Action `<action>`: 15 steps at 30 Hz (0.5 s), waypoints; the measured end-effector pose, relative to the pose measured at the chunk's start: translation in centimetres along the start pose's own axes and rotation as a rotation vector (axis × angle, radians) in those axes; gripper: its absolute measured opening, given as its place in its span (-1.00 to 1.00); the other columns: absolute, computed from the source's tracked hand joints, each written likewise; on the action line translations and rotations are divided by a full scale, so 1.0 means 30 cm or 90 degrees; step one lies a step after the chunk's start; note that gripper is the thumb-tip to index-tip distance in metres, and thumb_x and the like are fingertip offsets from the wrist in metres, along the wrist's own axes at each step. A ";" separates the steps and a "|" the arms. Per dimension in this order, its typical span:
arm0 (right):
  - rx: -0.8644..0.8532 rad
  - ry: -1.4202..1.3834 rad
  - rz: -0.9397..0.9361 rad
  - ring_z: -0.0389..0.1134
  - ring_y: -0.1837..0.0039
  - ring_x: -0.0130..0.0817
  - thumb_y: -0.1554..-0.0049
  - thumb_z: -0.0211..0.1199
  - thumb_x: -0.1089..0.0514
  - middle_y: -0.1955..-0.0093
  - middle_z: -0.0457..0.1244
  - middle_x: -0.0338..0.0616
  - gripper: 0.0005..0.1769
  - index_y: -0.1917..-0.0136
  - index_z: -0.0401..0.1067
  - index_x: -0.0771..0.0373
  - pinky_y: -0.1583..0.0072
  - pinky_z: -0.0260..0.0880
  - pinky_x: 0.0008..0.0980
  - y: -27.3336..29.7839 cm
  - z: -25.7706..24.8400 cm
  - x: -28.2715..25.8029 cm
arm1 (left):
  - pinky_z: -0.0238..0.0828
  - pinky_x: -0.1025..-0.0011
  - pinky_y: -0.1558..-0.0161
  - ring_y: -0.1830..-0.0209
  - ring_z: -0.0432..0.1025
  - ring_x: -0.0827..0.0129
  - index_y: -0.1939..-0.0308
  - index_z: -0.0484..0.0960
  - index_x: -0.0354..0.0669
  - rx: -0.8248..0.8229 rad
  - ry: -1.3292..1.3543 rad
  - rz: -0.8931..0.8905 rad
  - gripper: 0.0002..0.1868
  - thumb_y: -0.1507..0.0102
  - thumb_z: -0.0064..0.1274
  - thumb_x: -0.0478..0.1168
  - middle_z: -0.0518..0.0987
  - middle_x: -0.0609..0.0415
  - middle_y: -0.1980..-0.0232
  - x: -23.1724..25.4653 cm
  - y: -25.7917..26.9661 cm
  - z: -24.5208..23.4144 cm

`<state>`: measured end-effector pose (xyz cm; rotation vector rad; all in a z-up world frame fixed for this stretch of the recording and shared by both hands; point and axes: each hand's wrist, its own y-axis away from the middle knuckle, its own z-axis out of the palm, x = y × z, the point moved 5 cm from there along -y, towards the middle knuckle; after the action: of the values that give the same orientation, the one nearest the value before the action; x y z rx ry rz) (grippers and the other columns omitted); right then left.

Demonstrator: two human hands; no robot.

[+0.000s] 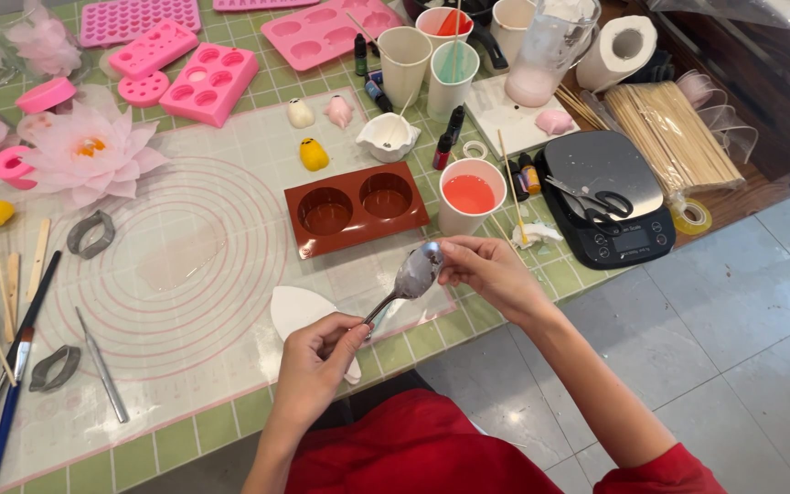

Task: The recorder is seen mixing colored wax and preparing silicone molds for candle making.

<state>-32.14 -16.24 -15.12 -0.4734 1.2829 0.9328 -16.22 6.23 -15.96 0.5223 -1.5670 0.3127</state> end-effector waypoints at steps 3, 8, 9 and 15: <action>0.054 0.183 -0.043 0.41 0.16 -0.53 -0.23 0.24 0.12 0.08 0.46 -0.15 -0.70 -0.16 0.56 0.32 0.06 0.40 -0.49 0.014 -0.074 -0.029 | 0.08 0.58 0.50 0.56 0.21 0.70 0.18 0.72 -0.31 0.006 -0.002 0.002 -0.82 -0.31 0.13 -0.23 0.53 0.28 0.54 -0.008 -0.002 0.023; 0.290 0.488 -0.134 0.42 0.25 -0.55 -0.19 0.28 0.16 0.14 0.48 -0.18 -0.79 -0.05 0.63 0.22 0.17 0.44 -0.47 0.030 -0.277 -0.165 | -0.02 0.54 0.55 0.62 0.11 0.64 0.15 0.66 -0.31 -0.024 0.056 -0.030 -0.83 -0.33 0.07 -0.24 0.38 0.26 0.60 -0.048 -0.005 0.075; 0.340 0.563 -0.192 0.44 0.21 -0.46 -0.22 0.27 0.16 0.14 0.47 -0.14 -0.79 -0.08 0.61 0.23 0.14 0.43 -0.41 0.031 -0.292 -0.215 | -0.02 0.55 0.55 0.62 0.10 0.65 0.15 0.65 -0.31 -0.037 0.071 -0.022 -0.83 -0.35 0.05 -0.25 0.37 0.27 0.60 -0.045 -0.006 0.089; 0.423 0.886 -0.248 0.46 0.05 0.01 -0.19 0.28 0.20 0.10 0.43 0.06 -0.81 -0.07 0.62 0.21 -0.01 0.44 -0.13 -0.038 -0.460 -0.311 | -0.06 0.56 0.58 0.63 0.08 0.67 0.15 0.62 -0.33 -0.054 0.123 0.008 -0.83 -0.37 0.03 -0.25 0.33 0.30 0.60 -0.063 -0.010 0.124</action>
<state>-39.50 -30.35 -10.08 -0.8286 2.4716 -0.3524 -19.29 4.37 -18.14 0.4049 -1.3904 0.2964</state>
